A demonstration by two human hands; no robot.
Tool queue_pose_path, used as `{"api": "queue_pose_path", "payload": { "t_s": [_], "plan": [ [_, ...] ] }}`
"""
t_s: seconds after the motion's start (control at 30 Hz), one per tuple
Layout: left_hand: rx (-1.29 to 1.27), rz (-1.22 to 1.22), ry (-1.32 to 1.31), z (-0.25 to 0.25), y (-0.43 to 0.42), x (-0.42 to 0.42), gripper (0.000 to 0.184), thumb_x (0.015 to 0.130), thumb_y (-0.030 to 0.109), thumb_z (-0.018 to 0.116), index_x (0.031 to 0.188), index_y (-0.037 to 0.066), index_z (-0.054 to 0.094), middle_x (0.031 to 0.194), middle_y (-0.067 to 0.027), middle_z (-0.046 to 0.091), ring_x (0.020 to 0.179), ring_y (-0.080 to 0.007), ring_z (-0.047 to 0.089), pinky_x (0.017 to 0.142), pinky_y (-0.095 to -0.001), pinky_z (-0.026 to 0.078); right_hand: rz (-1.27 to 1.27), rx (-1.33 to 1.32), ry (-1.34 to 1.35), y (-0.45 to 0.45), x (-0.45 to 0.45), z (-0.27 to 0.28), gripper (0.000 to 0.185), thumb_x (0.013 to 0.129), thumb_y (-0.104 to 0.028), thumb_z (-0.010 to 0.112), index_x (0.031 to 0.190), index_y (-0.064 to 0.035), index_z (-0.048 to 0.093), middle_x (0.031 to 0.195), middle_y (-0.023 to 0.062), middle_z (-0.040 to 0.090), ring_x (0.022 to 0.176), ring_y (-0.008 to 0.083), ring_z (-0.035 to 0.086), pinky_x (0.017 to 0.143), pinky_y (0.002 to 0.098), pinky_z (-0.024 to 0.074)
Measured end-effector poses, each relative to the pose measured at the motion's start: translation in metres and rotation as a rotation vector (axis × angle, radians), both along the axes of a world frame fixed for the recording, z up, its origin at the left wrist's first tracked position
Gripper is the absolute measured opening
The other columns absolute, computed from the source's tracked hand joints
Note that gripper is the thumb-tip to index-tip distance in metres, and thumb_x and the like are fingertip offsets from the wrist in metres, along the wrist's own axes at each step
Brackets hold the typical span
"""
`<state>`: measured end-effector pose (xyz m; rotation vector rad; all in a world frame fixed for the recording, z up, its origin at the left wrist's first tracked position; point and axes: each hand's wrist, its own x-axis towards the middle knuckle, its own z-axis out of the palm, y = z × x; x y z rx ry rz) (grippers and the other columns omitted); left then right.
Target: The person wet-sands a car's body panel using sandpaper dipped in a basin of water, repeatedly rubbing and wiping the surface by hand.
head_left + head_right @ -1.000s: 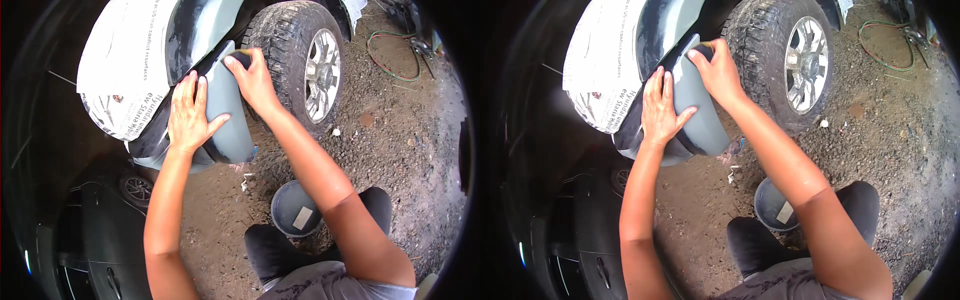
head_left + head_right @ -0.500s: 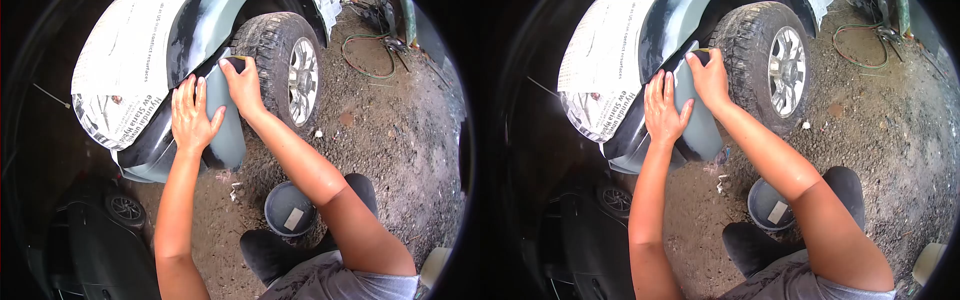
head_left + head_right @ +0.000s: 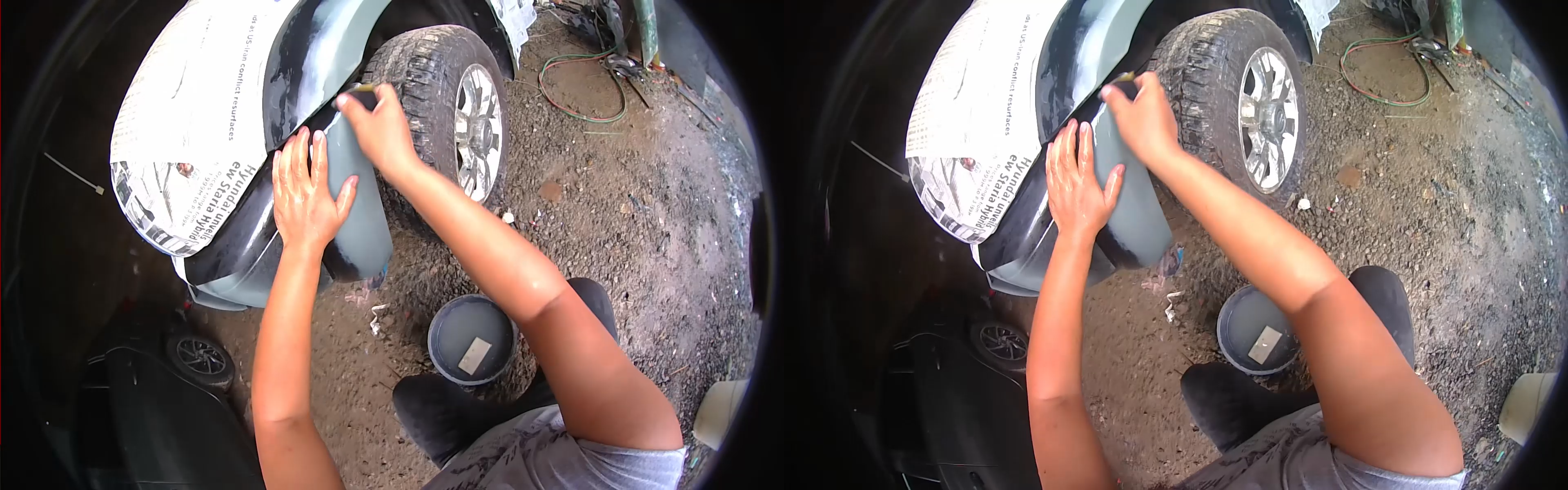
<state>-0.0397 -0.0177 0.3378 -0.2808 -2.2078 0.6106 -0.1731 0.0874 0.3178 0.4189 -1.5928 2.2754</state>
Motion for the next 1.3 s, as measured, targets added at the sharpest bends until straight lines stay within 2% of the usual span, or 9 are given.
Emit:
{"api": "queue_pose_path", "payload": {
  "t_s": [0.17, 0.3, 0.43, 0.57, 0.73, 0.87, 0.9, 1.13, 1.3],
  "plan": [
    [-0.009, 0.007, 0.000, -0.004, -0.001, 0.002, 0.082, 0.090, 0.042, 0.068, 0.155, 0.004, 0.036, 0.156, -0.0202, 0.039, 0.142, -0.0383, 0.039, 0.120, -0.0534, 0.029, 0.188, -0.165, -0.151, 0.014, -0.027, 0.011, 0.048, 0.087, -0.038, 0.075, 0.107, 0.0037, 0.060, 0.105, 0.0240, 0.070, 0.098, 0.0309, 0.071, 0.087, 0.0431, 0.0529],
    [-0.012, 0.000, 0.013, 0.001, 0.000, -0.002, 0.082, 0.090, 0.042, 0.068, 0.155, 0.004, 0.036, 0.155, -0.0206, 0.039, 0.141, -0.0396, 0.039, 0.119, -0.0532, 0.029, 0.081, 0.063, 0.015, 0.010, 0.004, 0.000, 0.054, 0.085, -0.042, 0.077, 0.106, 0.0047, 0.060, 0.107, 0.0272, 0.068, 0.103, 0.0326, 0.069, 0.089, 0.0428, 0.0521],
    [-0.008, 0.007, -0.004, -0.002, 0.001, 0.002, 0.083, 0.089, 0.040, 0.070, 0.155, 0.004, 0.035, 0.155, -0.0203, 0.039, 0.141, -0.0396, 0.039, 0.119, -0.0530, 0.030, 0.166, -0.205, -0.039, 0.007, -0.030, 0.002, 0.051, 0.088, -0.038, 0.076, 0.107, 0.0063, 0.059, 0.107, 0.0280, 0.068, 0.102, 0.0328, 0.069, 0.091, 0.0434, 0.0519],
    [-0.008, -0.008, 0.007, 0.001, 0.002, -0.002, 0.085, 0.088, 0.038, 0.072, 0.156, 0.004, 0.034, 0.155, -0.0203, 0.039, 0.141, -0.0393, 0.039, 0.120, -0.0526, 0.030, 0.108, 0.114, 0.021, 0.015, 0.002, -0.004, 0.056, 0.088, -0.043, 0.074, 0.112, 0.0051, 0.059, 0.119, 0.0260, 0.064, 0.113, 0.0386, 0.064, 0.096, 0.0446, 0.0491],
    [-0.033, 0.000, 0.015, 0.000, 0.002, -0.002, 0.087, 0.086, 0.038, 0.073, 0.156, 0.004, 0.034, 0.155, -0.0202, 0.040, 0.141, -0.0379, 0.040, 0.120, -0.0525, 0.030, 0.062, 0.027, -0.047, 0.012, -0.012, 0.001, 0.057, 0.088, -0.045, 0.074, 0.114, 0.0029, 0.057, 0.115, 0.0235, 0.064, 0.106, 0.0406, 0.065, 0.091, 0.0458, 0.0511],
    [-0.026, 0.003, -0.020, 0.001, 0.000, 0.000, 0.066, 0.097, 0.031, 0.052, 0.155, 0.001, 0.037, 0.155, -0.0213, 0.040, 0.143, -0.0383, 0.039, 0.121, -0.0527, 0.028, 0.144, 0.213, 0.107, 0.033, 0.034, -0.021, 0.052, 0.086, -0.043, 0.077, 0.108, -0.0029, 0.053, 0.111, 0.0183, 0.062, 0.100, 0.0379, 0.066, 0.084, 0.0454, 0.0513],
    [-0.032, -0.003, -0.010, 0.000, 0.001, -0.001, 0.062, 0.098, 0.027, 0.044, 0.154, 0.000, 0.038, 0.156, -0.0216, 0.040, 0.144, -0.0387, 0.038, 0.121, -0.0527, 0.027, 0.173, 0.208, 0.125, 0.039, 0.034, -0.025, 0.053, 0.088, -0.044, 0.074, 0.116, -0.0032, 0.054, 0.112, 0.0185, 0.063, 0.099, 0.0382, 0.067, 0.083, 0.0456, 0.0523],
    [-0.031, 0.009, 0.001, -0.001, 0.004, -0.002, 0.062, 0.097, 0.027, 0.043, 0.153, 0.000, 0.039, 0.155, -0.0221, 0.041, 0.143, -0.0405, 0.038, 0.121, -0.0532, 0.027, 0.116, 0.533, 0.250, 0.063, 0.022, -0.009, 0.071, 0.098, -0.053, 0.055, 0.155, -0.0127, 0.041, 0.114, 0.0189, 0.064, 0.090, 0.0400, 0.070, 0.076, 0.0483, 0.0581],
    [-0.044, 0.000, 0.013, -0.002, 0.000, -0.005, 0.063, 0.096, 0.028, 0.044, 0.153, 0.001, 0.039, 0.155, -0.0216, 0.041, 0.141, -0.0408, 0.041, 0.119, -0.0557, 0.029, -0.083, 0.440, 0.431, 0.057, 0.036, -0.019, 0.059, 0.095, -0.048, 0.061, 0.141, -0.0105, 0.059, 0.099, 0.0191, 0.064, 0.076, 0.0342, 0.072, 0.061, 0.0430, 0.0578]
  ]
}}
